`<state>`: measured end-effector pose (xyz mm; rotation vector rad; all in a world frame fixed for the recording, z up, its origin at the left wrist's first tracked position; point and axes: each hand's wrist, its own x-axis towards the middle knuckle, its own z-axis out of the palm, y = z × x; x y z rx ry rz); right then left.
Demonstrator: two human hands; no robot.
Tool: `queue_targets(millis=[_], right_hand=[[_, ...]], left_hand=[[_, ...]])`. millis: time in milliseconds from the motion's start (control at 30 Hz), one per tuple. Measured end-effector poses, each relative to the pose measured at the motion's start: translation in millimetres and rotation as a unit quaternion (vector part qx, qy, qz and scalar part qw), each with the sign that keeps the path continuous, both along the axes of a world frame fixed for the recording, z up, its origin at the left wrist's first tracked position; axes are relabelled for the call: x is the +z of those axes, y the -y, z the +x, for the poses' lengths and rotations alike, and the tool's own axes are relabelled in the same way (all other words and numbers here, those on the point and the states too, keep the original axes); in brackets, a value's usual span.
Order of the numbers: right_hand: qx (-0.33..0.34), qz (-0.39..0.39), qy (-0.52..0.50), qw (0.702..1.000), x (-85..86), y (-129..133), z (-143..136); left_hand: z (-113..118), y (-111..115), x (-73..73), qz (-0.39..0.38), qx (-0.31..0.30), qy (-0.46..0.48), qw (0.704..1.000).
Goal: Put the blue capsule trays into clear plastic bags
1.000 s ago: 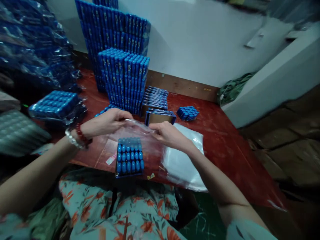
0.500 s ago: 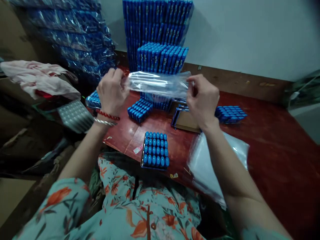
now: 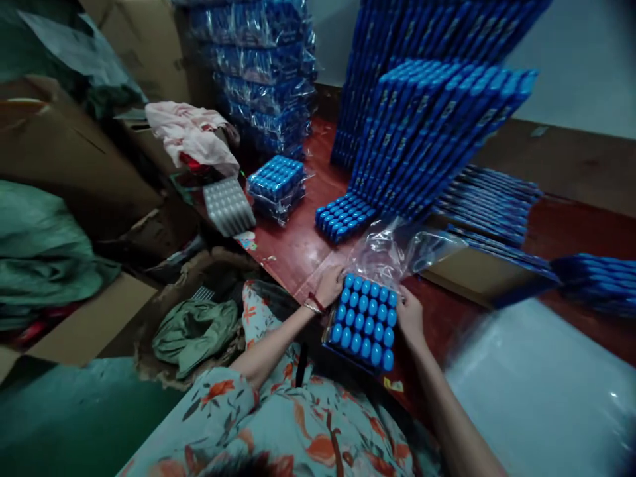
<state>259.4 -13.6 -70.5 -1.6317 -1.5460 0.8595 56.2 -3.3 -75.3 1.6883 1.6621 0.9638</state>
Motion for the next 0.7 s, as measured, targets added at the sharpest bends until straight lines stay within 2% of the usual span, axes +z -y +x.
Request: queue_targets(millis=[167, 267, 333, 433, 567, 700], right_hand=[[-0.021, -0.007, -0.011, 1.0, -5.7, 58, -1], [-0.005, -0.003, -0.015, 1.0, 0.6, 72, -1], [-0.014, 0.0, -0.011, 1.0, 5.8, 70, -1], [-0.043, -0.009, -0.017, 0.999, 8.5, 57, -1], [-0.051, -0.025, -0.028, 0.998, 2.9, 46, 0], [-0.045, -0.045, -0.041, 0.997, -2.7, 51, 1]], left_hand=[[3, 56, -8.6, -0.01, -0.003, 0.04, 0.999], [-2, 75, -6.8, -0.017, -0.016, 0.07, 0.997], [-6, 76, -3.6, -0.027, -0.033, 0.088, 0.995], [-12, 64, -0.7, -0.049, -0.052, 0.098, 0.993], [-15, 50, -5.1, -0.074, -0.038, 0.082, 0.993], [-15, 54, -10.9, -0.094, -0.026, 0.057, 0.994]])
